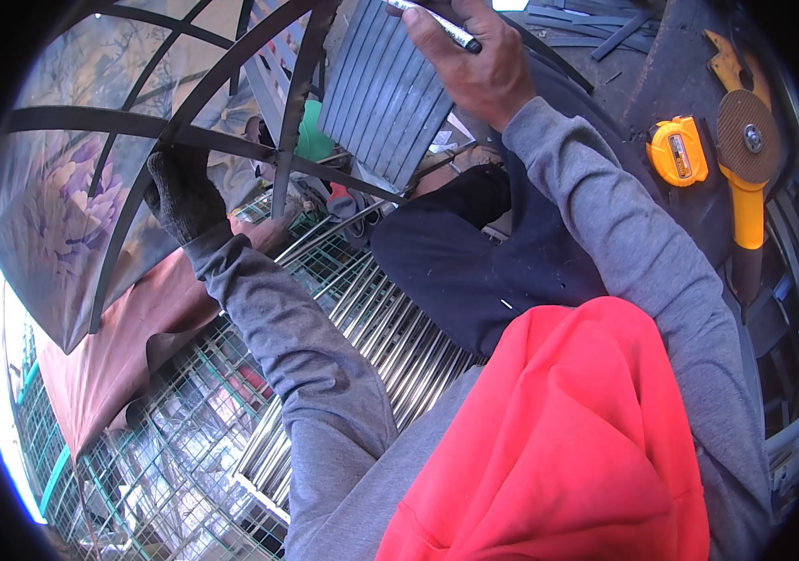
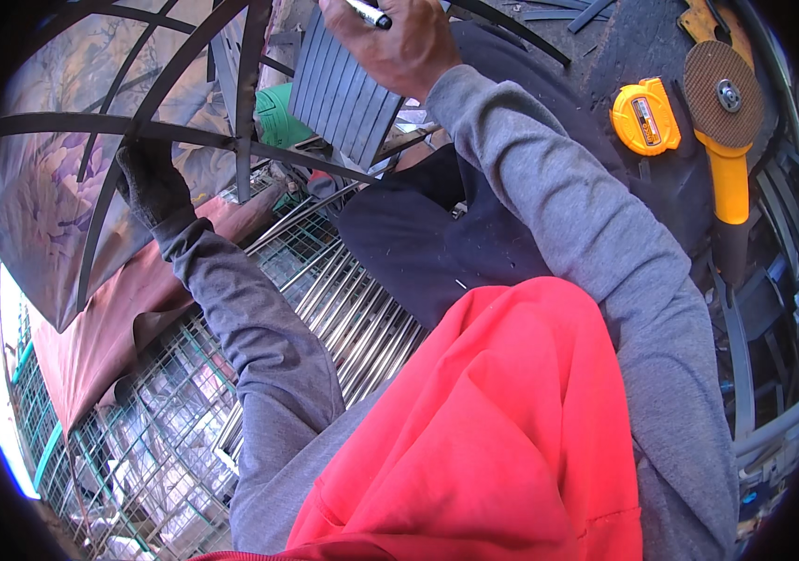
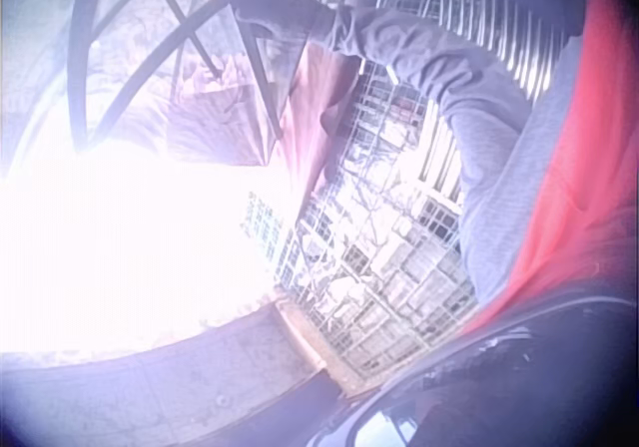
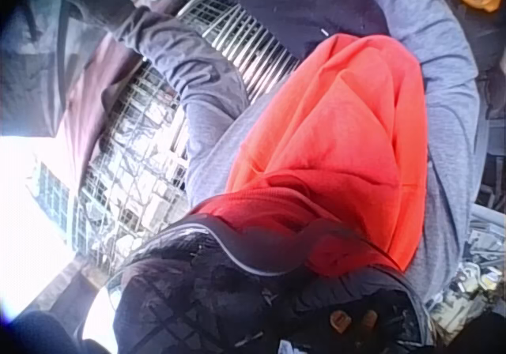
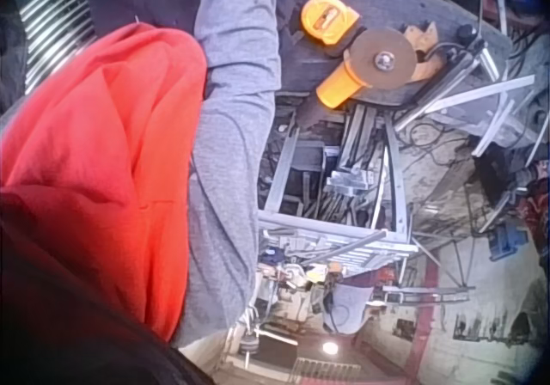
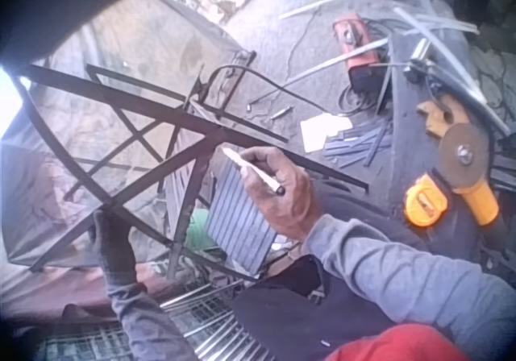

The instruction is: The worker cuts metal bars with an angle grinder, measures lengths with a tape measure, and marks lines using a marker on a metal ladder structure.

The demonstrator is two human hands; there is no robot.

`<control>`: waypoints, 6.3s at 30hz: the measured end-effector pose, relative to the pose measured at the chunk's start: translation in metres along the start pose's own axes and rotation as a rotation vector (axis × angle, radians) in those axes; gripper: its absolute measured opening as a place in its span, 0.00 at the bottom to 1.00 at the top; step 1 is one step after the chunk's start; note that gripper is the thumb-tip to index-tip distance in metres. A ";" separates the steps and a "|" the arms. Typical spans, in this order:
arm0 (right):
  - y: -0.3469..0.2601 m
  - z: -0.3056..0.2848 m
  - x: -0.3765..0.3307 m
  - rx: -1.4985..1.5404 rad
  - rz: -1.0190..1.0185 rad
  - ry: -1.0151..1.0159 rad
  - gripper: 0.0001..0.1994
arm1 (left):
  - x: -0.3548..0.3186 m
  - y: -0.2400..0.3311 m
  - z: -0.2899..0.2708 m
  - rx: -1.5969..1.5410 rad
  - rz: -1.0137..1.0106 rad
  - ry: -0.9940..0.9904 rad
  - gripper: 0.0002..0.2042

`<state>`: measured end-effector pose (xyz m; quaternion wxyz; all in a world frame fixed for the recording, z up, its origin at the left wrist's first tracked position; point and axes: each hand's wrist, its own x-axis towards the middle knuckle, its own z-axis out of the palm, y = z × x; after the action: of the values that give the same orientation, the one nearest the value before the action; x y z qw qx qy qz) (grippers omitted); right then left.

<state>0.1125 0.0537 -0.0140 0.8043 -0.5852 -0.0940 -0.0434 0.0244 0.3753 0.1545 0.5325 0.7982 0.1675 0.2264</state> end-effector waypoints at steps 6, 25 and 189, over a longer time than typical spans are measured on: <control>-0.004 -0.002 0.000 -0.008 0.066 -0.022 0.15 | 0.003 -0.006 -0.008 0.286 0.082 0.034 0.10; -0.103 -0.188 -0.060 -0.167 0.216 -0.063 0.14 | -0.199 -0.036 0.026 -0.521 -0.222 0.197 0.16; -0.125 -0.245 -0.090 -0.592 0.288 0.019 0.11 | -0.248 -0.004 0.344 0.333 0.253 -0.625 0.20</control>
<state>0.0267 -0.2212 0.0118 0.5981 -0.8003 0.0138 0.0397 0.0014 -0.0160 -0.0079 0.3887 0.9188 -0.0687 0.0054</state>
